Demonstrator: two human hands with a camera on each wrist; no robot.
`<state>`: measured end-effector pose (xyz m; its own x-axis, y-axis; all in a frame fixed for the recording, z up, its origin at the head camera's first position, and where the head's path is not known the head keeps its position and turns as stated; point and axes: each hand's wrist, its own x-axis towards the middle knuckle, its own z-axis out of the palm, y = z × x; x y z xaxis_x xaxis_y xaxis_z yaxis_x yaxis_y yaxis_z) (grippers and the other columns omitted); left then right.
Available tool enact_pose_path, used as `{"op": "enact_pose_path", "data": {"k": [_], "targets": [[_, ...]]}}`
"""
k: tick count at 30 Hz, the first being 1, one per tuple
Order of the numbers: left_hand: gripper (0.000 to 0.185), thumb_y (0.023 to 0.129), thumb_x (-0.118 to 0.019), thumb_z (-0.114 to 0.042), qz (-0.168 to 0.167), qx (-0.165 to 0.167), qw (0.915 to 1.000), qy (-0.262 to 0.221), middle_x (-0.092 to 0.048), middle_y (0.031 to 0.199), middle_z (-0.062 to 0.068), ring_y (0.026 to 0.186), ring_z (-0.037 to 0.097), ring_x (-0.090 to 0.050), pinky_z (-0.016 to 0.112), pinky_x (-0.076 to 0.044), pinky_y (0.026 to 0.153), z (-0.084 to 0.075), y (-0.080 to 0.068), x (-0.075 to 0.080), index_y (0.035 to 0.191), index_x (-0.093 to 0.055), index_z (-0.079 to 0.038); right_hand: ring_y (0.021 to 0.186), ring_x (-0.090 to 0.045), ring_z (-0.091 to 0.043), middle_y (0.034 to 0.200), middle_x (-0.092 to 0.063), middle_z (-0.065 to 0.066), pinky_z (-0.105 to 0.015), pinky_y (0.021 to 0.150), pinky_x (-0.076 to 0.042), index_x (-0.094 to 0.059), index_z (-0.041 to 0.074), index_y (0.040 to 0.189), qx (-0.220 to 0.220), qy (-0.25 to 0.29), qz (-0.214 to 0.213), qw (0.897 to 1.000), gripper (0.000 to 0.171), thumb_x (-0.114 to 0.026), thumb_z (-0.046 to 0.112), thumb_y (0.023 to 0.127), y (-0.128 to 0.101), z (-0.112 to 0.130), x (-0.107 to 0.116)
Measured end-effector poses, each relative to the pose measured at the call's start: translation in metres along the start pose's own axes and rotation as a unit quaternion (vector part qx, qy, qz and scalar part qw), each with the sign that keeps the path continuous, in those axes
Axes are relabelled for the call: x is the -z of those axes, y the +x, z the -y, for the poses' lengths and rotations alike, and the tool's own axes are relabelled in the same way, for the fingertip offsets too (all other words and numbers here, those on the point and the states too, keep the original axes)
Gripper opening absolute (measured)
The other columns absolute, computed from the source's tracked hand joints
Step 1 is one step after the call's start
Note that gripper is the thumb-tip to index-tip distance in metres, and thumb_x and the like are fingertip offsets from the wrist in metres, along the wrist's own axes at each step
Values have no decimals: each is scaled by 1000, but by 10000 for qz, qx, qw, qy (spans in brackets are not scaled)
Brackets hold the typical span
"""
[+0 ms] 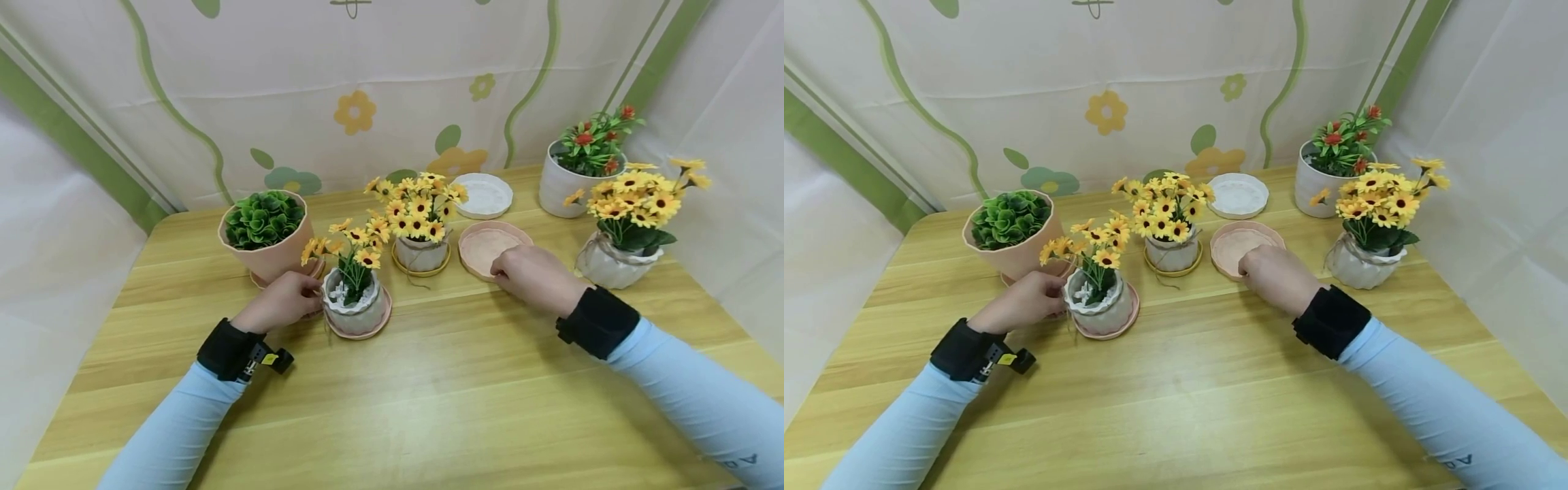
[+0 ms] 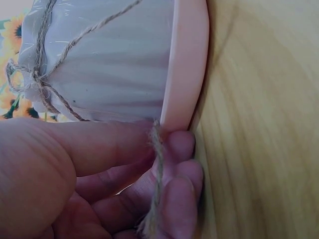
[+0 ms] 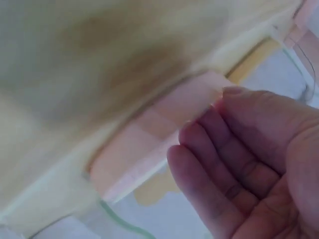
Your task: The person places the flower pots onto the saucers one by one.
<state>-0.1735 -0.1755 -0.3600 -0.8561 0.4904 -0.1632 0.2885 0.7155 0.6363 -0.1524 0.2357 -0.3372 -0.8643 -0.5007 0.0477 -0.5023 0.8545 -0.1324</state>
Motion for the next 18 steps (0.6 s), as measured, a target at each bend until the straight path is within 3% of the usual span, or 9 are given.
{"op": "enact_pose_path", "data": {"k": [3, 10, 14, 18], "targets": [[22, 87, -59, -9, 20, 10, 10000, -20, -62, 75, 1, 59, 14, -53, 28, -43, 55, 1, 0, 0, 107, -67, -6, 65, -56, -11, 76, -65, 1, -34, 60, -47, -71, 10, 80, 7, 128, -115, 9999, 9, -64, 5, 82, -2, -2, 17], [20, 87, -59, -9, 48, 48, 10000, -4, -61, 73, 1, 59, 14, -53, 27, -43, 55, 1, 2, 1, 105, -67, -7, 63, -60, -12, 77, -68, -2, -31, 57, -50, -73, 8, 84, 91, -170, -1536, 9879, 5, -70, 9, 80, -20, -19, 92], [20, 87, -59, -9, 56, 34, 10000, -9, -61, 72, 1, 59, 14, -53, 27, -43, 55, 1, 1, 2, 105, -67, -7, 56, -56, -8, 80, -69, -11, -18, 49, -43, -72, 4, 88, -338, -429, -1778, 9826, 10, -69, 12, 82, -25, -44, 142], [20, 87, -59, -8, 80, 11, 10000, -25, -60, 71, 2, 58, 14, -52, 27, -42, 55, 1, 0, 1, 105, -67, -6, 50, -46, 0, 85, -66, -23, -16, 45, -35, -68, -3, 94, -1241, -485, -1522, 9793, 19, -62, 14, 88, -24, -84, 183]]}}
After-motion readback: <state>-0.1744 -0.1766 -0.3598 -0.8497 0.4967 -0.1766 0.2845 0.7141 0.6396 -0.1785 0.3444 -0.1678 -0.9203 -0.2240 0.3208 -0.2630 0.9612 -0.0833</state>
